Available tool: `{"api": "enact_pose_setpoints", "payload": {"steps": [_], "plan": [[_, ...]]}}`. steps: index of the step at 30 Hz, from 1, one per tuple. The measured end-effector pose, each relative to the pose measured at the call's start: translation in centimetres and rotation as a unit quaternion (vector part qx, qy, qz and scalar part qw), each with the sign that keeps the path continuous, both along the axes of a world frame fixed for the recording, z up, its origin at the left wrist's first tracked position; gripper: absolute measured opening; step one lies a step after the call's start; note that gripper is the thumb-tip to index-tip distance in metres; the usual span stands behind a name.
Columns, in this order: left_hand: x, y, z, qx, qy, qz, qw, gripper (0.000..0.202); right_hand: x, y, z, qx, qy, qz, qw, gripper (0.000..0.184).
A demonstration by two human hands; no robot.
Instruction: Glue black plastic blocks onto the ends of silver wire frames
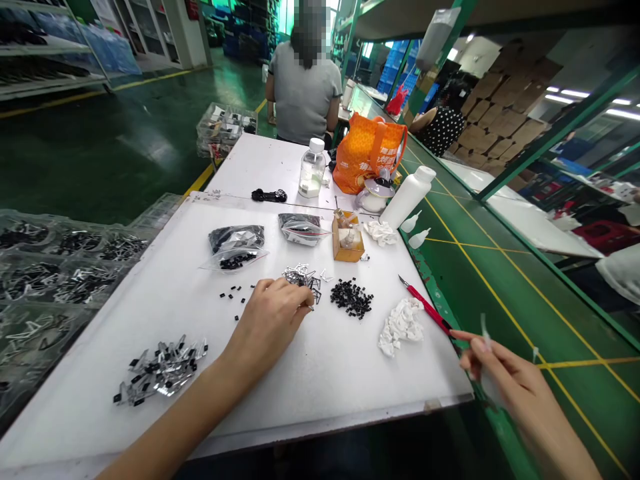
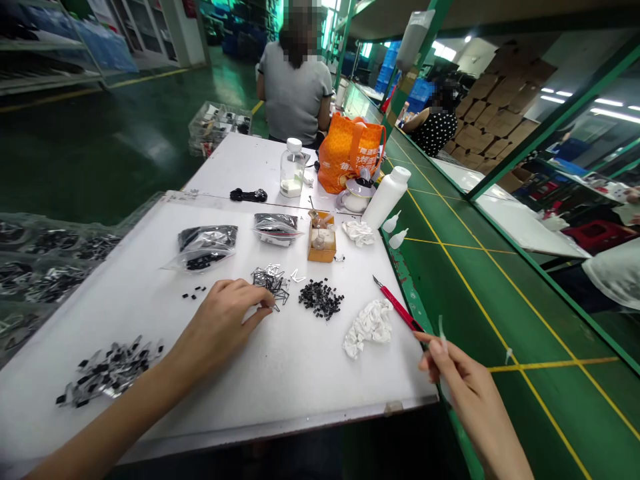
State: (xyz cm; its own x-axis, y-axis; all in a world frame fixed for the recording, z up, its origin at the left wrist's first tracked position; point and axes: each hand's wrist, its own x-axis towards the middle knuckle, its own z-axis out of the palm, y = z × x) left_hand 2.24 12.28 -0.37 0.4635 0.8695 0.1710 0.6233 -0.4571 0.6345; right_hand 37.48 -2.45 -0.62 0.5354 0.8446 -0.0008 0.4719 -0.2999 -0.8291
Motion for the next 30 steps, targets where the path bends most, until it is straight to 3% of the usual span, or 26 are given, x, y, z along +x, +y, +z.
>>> {"api": "enact_pose_setpoints", "payload": {"steps": [2, 4, 6, 8, 12, 17, 21, 23, 27, 30], "plan": [[-0.2, -0.8, 0.3, -0.059, -0.060, 0.023, 0.996, 0.011, -1.0, 0.5, 0.2, 0.050, 0.176, -0.048, 0.982, 0.053], [-0.4, -1.9, 0.7, -0.119, -0.121, 0.046, 0.984, 0.020, -2.0, 1.2, 0.2, 0.074, 0.319, -0.080, 0.942, 0.058], [-0.6, -3.1, 1.2, -0.172, -0.171, 0.063, 0.968, 0.026, -2.8, 1.9, 0.0, 0.086, 0.397, -0.093, 0.909, 0.059], [-0.7, -4.3, 1.5, -0.211, -0.204, 0.074, 0.953, 0.028, -3.4, 2.2, -0.4, 0.091, 0.419, -0.094, 0.898, 0.059], [-0.9, -5.9, 1.3, -0.271, -0.279, 0.125, 0.913, 0.028, -4.5, 2.1, -1.0, 0.105, 0.324, -0.082, 0.937, 0.060], [-1.8, -8.0, -0.6, -0.322, -0.361, 0.212, 0.849, 0.036, -5.8, 1.4, -0.8, 0.147, 0.065, -0.101, 0.982, 0.049], [-2.7, -9.5, -1.9, -0.354, -0.357, 0.261, 0.824, 0.052, -6.2, 1.8, -0.7, 0.200, -0.039, -0.132, 0.970, 0.037], [-2.8, -10.0, -2.0, -0.349, -0.354, 0.290, 0.818, 0.055, -6.4, 2.4, -0.8, 0.227, -0.060, -0.122, 0.965, 0.040], [-2.6, -10.5, -1.9, -0.301, -0.346, 0.342, 0.820, 0.053, -6.8, 3.3, -1.4, 0.223, -0.069, -0.108, 0.966, 0.045], [-2.3, -11.0, -2.3, -0.288, -0.351, 0.339, 0.824, 0.049, -7.1, 3.6, -1.7, 0.218, -0.068, -0.114, 0.967, 0.046]]}}
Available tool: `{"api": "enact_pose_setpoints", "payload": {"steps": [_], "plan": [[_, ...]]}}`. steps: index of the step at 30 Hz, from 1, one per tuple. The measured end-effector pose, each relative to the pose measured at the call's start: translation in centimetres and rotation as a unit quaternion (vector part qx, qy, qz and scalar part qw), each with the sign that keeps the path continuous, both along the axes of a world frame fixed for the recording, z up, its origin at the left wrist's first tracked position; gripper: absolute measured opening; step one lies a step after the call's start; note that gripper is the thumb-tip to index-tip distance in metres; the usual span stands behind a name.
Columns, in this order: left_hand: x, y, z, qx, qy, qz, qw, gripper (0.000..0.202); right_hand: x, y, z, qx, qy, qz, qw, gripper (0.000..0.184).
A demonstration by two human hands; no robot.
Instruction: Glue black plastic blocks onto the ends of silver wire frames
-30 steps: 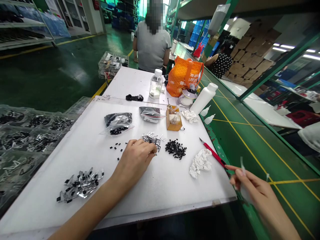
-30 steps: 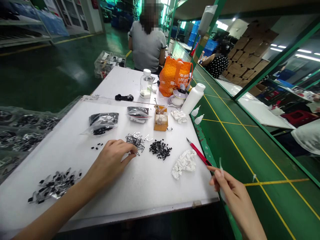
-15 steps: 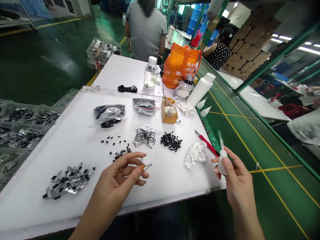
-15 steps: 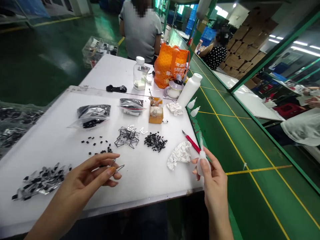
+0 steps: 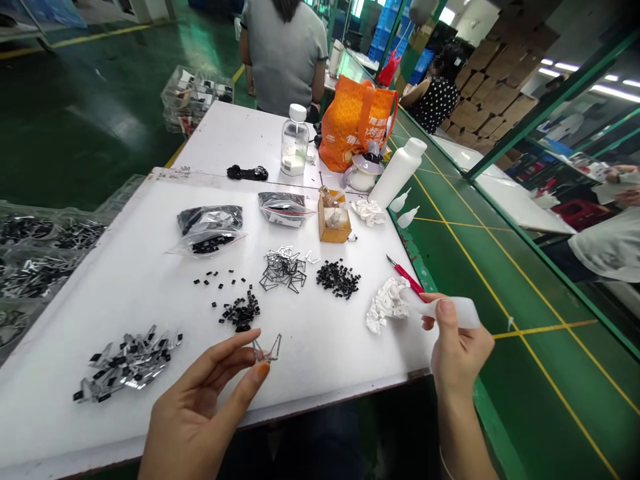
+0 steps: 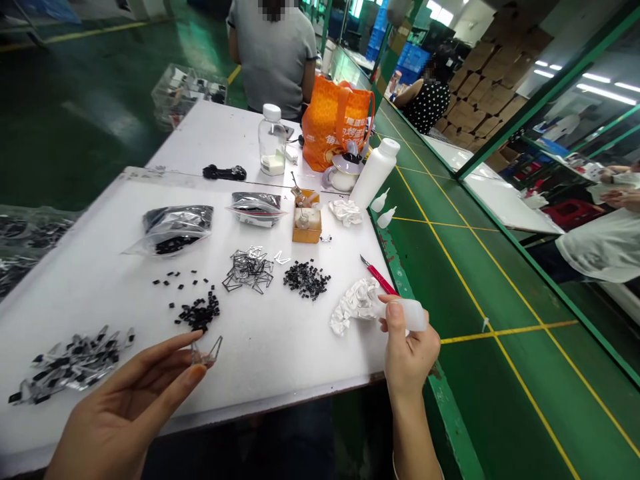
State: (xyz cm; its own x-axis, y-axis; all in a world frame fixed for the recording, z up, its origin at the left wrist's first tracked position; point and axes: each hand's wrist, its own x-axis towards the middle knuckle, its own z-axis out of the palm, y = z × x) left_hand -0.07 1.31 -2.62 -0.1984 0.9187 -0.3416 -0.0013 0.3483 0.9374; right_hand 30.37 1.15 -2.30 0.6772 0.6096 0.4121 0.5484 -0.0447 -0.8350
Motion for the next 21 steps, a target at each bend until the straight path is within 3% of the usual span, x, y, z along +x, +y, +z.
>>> {"api": "enact_pose_setpoints", "payload": {"steps": [6, 10, 13, 17, 21], "plan": [[0.4, -0.7, -0.5, -0.001, -0.038, -0.030, 0.999, 0.042, -0.2, 0.3, -0.5, 0.010, 0.003, -0.007, 1.000, 0.045], [1.6, -0.9, 1.3, 0.004, -0.062, -0.004, 0.998, 0.037, -1.1, 0.7, 0.0, 0.063, 0.024, -0.017, 0.998, 0.040], [2.6, -1.1, 2.6, 0.025, -0.049, 0.013, 0.998, 0.026, -3.0, 0.6, 1.5, 0.140, 0.062, -0.021, 0.988, 0.036], [3.1, -1.3, 2.9, 0.059, -0.023, -0.021, 0.998, 0.024, -6.9, -0.3, 3.7, 0.182, 0.205, 0.079, 0.958, 0.045], [3.0, -1.5, 3.4, 0.108, 0.025, -0.058, 0.992, 0.022, -10.5, -1.2, 4.7, 0.194, 0.142, 0.142, 0.960, 0.052]]}}
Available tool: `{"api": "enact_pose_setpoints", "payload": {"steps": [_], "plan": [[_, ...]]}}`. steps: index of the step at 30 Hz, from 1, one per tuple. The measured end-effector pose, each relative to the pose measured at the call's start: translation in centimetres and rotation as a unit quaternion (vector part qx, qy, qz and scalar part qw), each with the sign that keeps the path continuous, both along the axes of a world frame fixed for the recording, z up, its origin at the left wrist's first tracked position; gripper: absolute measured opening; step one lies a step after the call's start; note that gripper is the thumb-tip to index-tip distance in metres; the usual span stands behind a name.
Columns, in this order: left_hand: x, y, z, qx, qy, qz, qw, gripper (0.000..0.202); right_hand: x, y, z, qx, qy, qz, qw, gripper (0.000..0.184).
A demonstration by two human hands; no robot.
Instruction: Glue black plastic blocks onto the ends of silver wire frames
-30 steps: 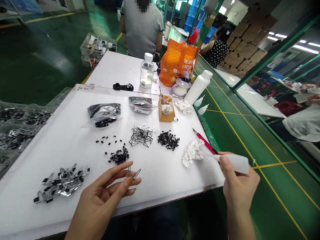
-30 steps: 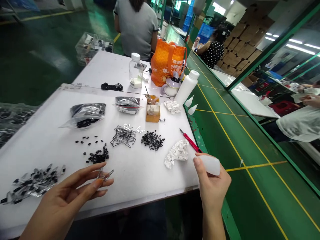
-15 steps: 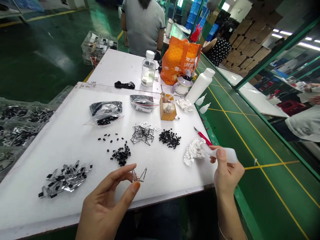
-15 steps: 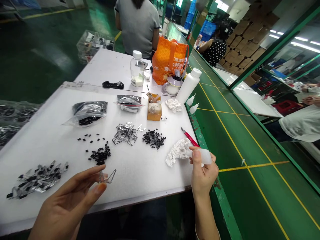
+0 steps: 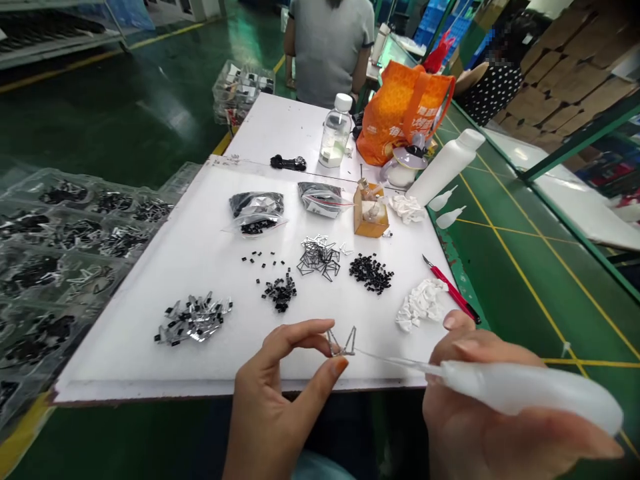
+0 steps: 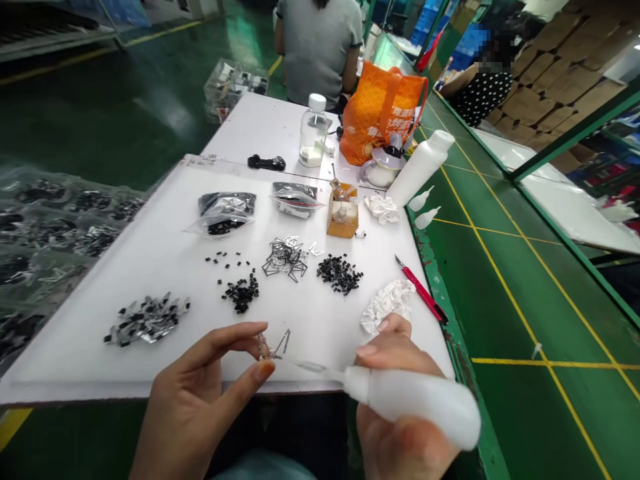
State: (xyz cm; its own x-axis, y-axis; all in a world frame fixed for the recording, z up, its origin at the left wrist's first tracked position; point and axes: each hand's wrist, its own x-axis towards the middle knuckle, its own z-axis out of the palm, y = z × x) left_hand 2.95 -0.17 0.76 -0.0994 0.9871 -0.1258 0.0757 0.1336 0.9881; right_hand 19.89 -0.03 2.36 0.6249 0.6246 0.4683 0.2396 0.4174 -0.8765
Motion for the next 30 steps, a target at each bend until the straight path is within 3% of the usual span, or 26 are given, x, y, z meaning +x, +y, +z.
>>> {"api": "enact_pose_setpoints", "payload": {"steps": [7, 30], "plan": [[0.1, -0.2, 1.4, 0.052, 0.020, 0.015, 0.998, 0.021, -2.3, -0.5, -0.1, -0.056, 0.042, 0.027, 0.997, 0.045], [0.1, -0.1, 1.3, 0.045, -0.011, -0.014, 0.999, 0.028, -2.1, -0.8, -0.8, -0.052, 0.074, 0.001, 0.996, 0.047]]}}
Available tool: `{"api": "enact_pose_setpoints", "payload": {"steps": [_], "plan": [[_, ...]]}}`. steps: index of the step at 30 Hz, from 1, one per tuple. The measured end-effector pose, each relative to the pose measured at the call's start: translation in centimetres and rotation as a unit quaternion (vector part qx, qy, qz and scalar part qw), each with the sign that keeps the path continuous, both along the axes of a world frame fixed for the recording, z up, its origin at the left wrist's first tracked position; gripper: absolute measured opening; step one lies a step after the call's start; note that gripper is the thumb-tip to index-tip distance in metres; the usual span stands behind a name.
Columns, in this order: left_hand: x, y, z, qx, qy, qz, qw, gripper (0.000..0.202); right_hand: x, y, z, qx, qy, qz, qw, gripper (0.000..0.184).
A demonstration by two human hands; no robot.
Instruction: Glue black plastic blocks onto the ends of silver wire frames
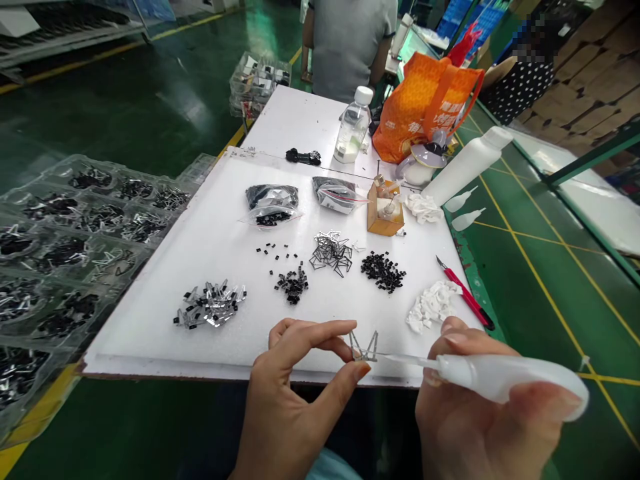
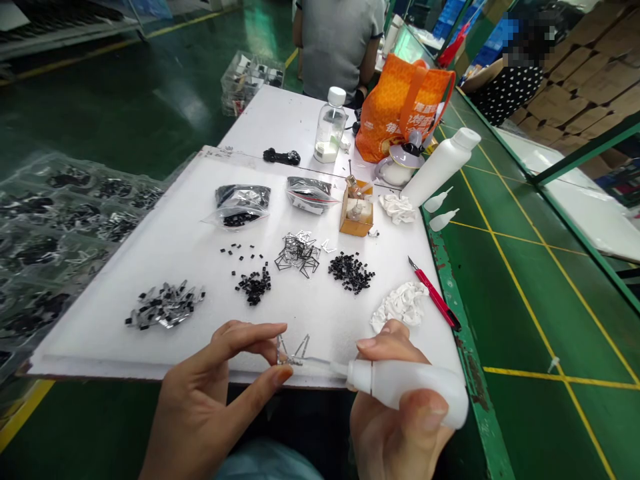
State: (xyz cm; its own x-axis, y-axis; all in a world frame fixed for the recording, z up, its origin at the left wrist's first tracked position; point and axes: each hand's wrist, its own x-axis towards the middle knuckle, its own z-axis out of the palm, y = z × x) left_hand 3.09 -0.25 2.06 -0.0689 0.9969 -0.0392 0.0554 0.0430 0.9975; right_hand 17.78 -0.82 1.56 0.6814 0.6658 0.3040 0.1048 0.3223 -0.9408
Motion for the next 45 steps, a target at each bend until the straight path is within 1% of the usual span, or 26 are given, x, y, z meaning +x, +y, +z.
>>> {"api": "enact_pose_setpoints", "payload": {"steps": [3, 9, 12, 15, 21, 31, 34, 38, 41, 45], "plan": [[-0.1, 0.0, 0.0, -0.001, -0.002, 0.000, 1.000, 0.027, 0.0, 0.0, 0.0, -0.002, 0.005, -0.005, 1.000, 0.047], [-0.2, 0.0, -0.1, -0.003, -0.004, -0.005, 1.000, 0.028, 0.0, 0.0, 0.1, -0.004, -0.015, 0.013, 1.000, 0.048], [-0.1, 0.0, -0.2, 0.000, -0.005, -0.003, 1.000, 0.028, 0.0, 0.1, 0.1, -0.003, -0.006, 0.014, 1.000, 0.047], [0.0, 0.0, -0.2, 0.002, -0.005, -0.003, 1.000, 0.029, 0.2, 0.2, -0.2, -0.003, 0.002, 0.005, 1.000, 0.047], [0.1, 0.0, -0.3, 0.014, 0.000, -0.004, 1.000, 0.032, 0.9, 0.3, -1.2, 0.024, -0.007, 0.003, 1.000, 0.049], [0.0, -0.2, -0.4, 0.007, -0.002, -0.007, 1.000, 0.036, 0.9, 0.6, -0.9, 0.016, -0.007, 0.002, 1.000, 0.054], [0.0, -0.1, -0.4, 0.008, -0.005, -0.009, 1.000, 0.036, 0.9, 0.6, -1.0, 0.019, -0.008, 0.002, 1.000, 0.053], [0.0, 0.0, -0.4, 0.011, -0.007, -0.006, 1.000, 0.035, 1.0, 0.5, -1.4, 0.031, -0.016, 0.006, 0.999, 0.051], [0.1, -0.1, -0.3, 0.011, -0.007, -0.003, 1.000, 0.035, 1.1, 0.4, -1.6, 0.050, -0.010, -0.007, 0.999, 0.050], [0.1, -0.2, -0.2, 0.011, -0.012, 0.000, 1.000, 0.034, 1.1, 0.2, -1.5, 0.064, -0.006, 0.001, 0.998, 0.053]]}}
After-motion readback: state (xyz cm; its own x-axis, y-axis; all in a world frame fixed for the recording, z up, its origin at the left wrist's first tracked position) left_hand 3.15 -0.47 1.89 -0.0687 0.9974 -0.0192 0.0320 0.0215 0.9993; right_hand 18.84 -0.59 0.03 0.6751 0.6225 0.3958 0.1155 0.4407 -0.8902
